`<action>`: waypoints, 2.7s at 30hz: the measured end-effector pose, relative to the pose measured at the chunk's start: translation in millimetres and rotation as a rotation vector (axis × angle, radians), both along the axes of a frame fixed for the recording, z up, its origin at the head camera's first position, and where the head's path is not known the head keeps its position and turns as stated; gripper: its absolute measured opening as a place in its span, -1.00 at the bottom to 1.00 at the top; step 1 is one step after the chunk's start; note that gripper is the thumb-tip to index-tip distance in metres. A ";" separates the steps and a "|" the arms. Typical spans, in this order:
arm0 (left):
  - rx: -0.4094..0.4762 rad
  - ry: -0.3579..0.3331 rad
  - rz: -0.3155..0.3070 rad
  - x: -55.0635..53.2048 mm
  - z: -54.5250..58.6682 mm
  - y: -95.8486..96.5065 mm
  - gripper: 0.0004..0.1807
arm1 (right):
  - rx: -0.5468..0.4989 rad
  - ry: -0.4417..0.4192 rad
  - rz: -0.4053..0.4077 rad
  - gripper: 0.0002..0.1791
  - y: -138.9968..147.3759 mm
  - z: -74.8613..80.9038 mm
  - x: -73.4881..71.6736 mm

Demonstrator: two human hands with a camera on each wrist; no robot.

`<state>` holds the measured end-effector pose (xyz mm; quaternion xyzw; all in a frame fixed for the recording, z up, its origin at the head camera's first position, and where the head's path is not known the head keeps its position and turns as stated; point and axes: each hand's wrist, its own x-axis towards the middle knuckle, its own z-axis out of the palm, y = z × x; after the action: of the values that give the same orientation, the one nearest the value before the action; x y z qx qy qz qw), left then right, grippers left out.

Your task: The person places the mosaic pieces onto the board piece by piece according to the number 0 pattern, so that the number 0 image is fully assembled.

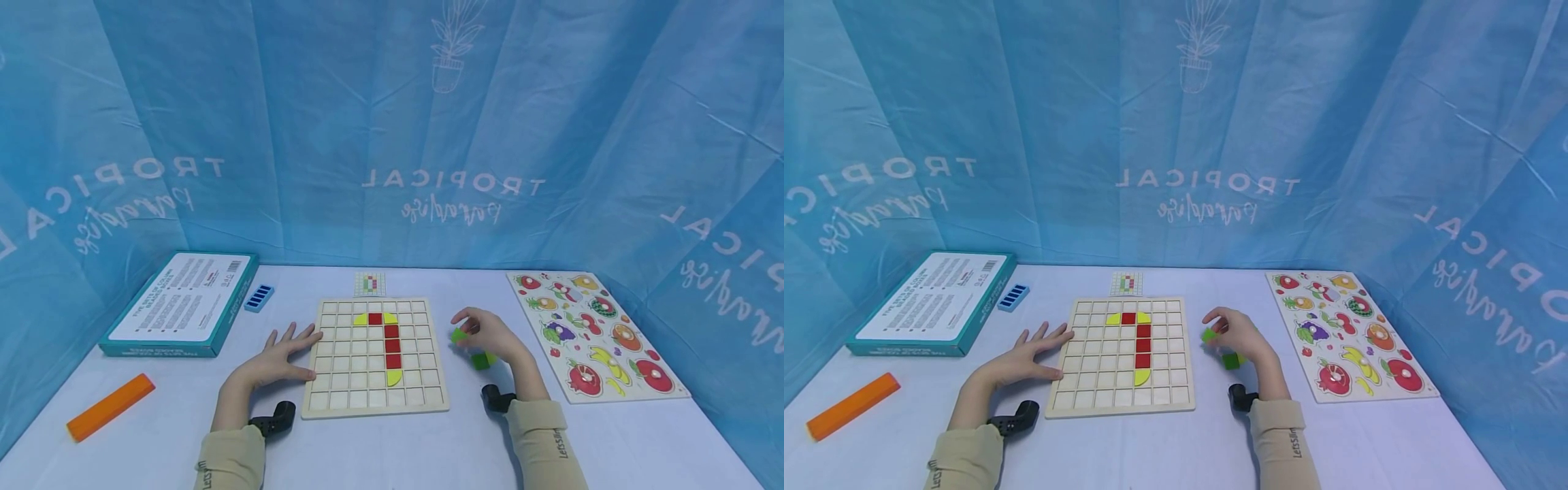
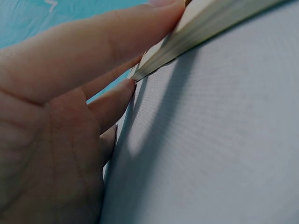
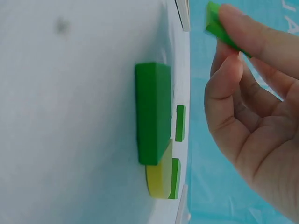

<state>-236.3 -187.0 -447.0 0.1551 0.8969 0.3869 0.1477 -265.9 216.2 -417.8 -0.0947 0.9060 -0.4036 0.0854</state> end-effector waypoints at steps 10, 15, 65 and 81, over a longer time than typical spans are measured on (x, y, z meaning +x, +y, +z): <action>0.005 -0.008 0.002 0.7 0.3 0.3 0.00 | -0.110 -0.038 -0.105 -0.68 -12.5 8.2 0.9; 0.005 0.000 -0.002 0.6 0.4 -0.3 0.00 | -0.174 -0.042 -0.137 -0.69 -26.9 13.3 2.8; 0.015 -0.007 -0.013 -1.8 -0.2 -1.7 0.00 | -0.113 -0.117 0.247 -0.93 -119.7 9.2 23.6; 0.009 -0.009 -0.003 -2.3 0.0 -0.6 0.01 | 0.151 -0.062 0.297 -0.92 -132.6 6.4 32.8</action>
<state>-238.5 -187.6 -447.0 0.1556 0.8943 0.3913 0.1516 -233.1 83.6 -411.5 -0.2082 0.9068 -0.3199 0.1789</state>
